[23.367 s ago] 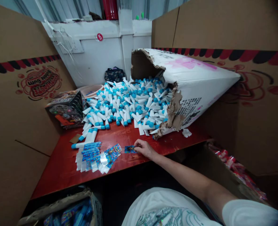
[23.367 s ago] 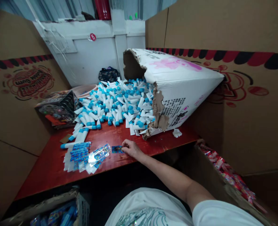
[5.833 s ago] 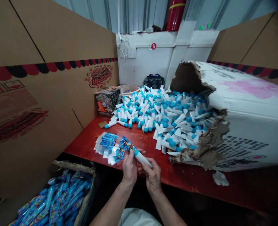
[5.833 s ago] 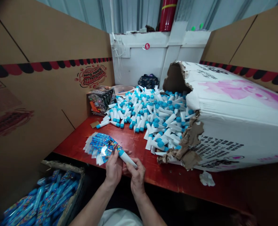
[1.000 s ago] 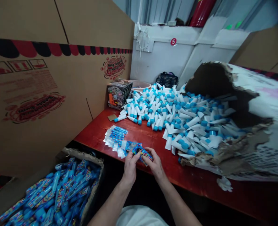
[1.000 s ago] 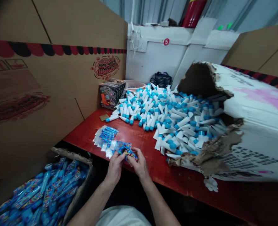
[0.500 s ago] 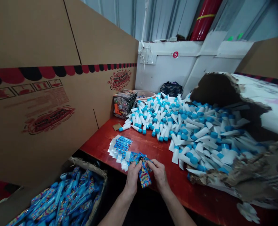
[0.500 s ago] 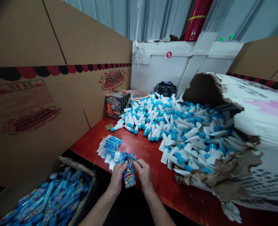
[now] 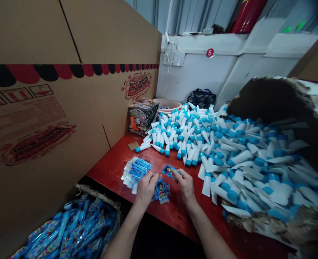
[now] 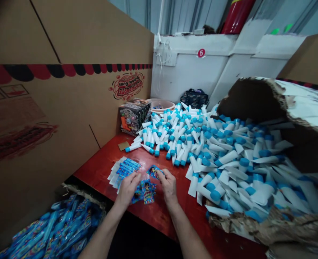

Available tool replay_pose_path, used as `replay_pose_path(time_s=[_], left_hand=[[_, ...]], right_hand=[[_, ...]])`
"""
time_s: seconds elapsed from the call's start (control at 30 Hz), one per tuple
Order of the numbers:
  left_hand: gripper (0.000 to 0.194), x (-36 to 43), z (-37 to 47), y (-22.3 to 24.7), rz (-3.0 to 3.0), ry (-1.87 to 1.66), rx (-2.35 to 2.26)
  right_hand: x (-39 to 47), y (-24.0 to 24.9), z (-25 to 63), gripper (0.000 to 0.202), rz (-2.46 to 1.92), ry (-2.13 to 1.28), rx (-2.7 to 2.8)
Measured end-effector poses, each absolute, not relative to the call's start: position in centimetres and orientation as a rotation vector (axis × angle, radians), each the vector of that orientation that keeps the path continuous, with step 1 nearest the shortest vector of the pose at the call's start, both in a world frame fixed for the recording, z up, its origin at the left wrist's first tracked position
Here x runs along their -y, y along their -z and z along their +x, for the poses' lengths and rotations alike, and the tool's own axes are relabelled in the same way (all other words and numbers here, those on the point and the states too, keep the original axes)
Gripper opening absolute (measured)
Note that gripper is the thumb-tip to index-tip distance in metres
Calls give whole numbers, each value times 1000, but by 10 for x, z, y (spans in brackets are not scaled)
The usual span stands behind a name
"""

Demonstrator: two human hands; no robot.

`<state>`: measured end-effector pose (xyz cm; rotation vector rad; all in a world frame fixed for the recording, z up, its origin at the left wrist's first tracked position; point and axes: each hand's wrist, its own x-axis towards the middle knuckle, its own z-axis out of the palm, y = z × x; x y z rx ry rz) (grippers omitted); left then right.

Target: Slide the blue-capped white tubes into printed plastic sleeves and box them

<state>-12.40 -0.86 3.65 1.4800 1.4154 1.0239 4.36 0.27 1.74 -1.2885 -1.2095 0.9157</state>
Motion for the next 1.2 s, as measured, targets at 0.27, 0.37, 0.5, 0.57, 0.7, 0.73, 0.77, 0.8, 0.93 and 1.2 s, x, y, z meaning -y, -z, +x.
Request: replay_pose_path(time_s=[0.27, 0.37, 0.5, 0.57, 0.7, 0.73, 0.77, 0.8, 0.93, 1.2], left_hand=[[24, -3, -93, -34, 581, -1299, -819], [19, -14, -97, -27, 621, -1418, -883], [15, -25, -110, -16, 700, -1504, -988], [15, -29, -117, -13, 653, -1570, -1005], [21, -38, -135, -15, 452, -1619, -954], [22, -39, -139, -15, 409, -1602, -943], [23, -39, -144, -16, 368, -1585, -930], [23, -39, -148, -17, 325, -1570, -910], [26, -34, -160, -18, 186, -1503, -834], [25, -12, -170, -21, 226, -1479, -774]], right_hand=[[-15, -30, 22, 34, -1210, -1012, 1391], [-23, -21, 15, 33, -1209, -1027, 1412], [-38, -19, -1, 42, -1231, -1030, 1493], [-52, -23, -8, 43, -1210, -1084, 1596], [-100, -31, -13, 38, -1391, -660, 1903], [-113, -32, -13, 31, -1495, -441, 2007], [-126, -32, -13, 25, -1619, -239, 2085], [-137, -32, -13, 22, -1724, -105, 2156], [-157, -23, -18, 20, -1857, -70, 2299], [-132, -31, -20, 22, -1854, -468, 2069]])
